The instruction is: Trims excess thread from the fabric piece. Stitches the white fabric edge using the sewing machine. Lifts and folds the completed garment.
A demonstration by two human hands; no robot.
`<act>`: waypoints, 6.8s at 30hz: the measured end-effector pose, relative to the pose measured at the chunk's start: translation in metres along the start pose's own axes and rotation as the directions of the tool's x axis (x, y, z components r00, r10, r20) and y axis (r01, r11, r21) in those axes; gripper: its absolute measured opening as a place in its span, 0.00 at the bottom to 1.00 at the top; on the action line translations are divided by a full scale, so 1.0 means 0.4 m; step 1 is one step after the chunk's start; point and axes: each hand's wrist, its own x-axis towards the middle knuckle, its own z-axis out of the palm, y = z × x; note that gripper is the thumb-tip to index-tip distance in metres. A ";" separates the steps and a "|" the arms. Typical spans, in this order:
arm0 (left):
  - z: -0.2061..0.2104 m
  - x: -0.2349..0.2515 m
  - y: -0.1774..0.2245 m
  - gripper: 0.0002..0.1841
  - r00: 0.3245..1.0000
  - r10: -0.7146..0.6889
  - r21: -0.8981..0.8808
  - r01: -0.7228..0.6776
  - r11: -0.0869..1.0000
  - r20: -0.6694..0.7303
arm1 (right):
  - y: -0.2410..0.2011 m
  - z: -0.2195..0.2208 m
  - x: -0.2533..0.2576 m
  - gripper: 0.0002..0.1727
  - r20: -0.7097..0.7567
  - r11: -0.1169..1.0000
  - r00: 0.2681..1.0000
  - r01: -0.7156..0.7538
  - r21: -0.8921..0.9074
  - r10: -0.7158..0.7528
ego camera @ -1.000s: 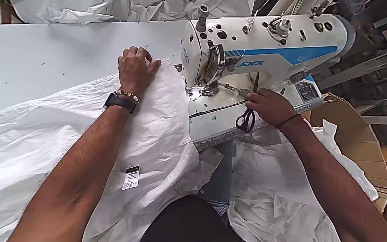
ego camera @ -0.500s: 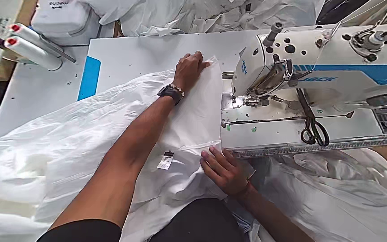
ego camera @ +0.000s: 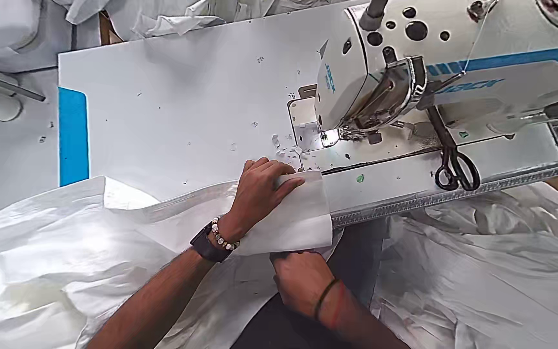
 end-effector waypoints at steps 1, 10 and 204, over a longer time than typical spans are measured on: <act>-0.001 0.006 -0.005 0.16 1.000 0.011 -0.017 -0.011 1.000 0.002 | 0.025 -0.007 -0.041 0.16 -0.201 0.997 0.978 0.063 0.033 -0.056; 0.000 0.010 0.014 0.15 0.999 -0.004 -0.072 0.007 0.997 0.044 | 0.228 -0.147 0.066 0.10 -0.871 0.905 0.381 0.161 0.393 0.310; 0.059 0.149 0.030 0.18 0.927 0.372 0.315 -0.364 0.876 0.038 | 0.171 -0.112 0.007 0.21 -0.850 0.820 0.378 0.299 0.487 0.367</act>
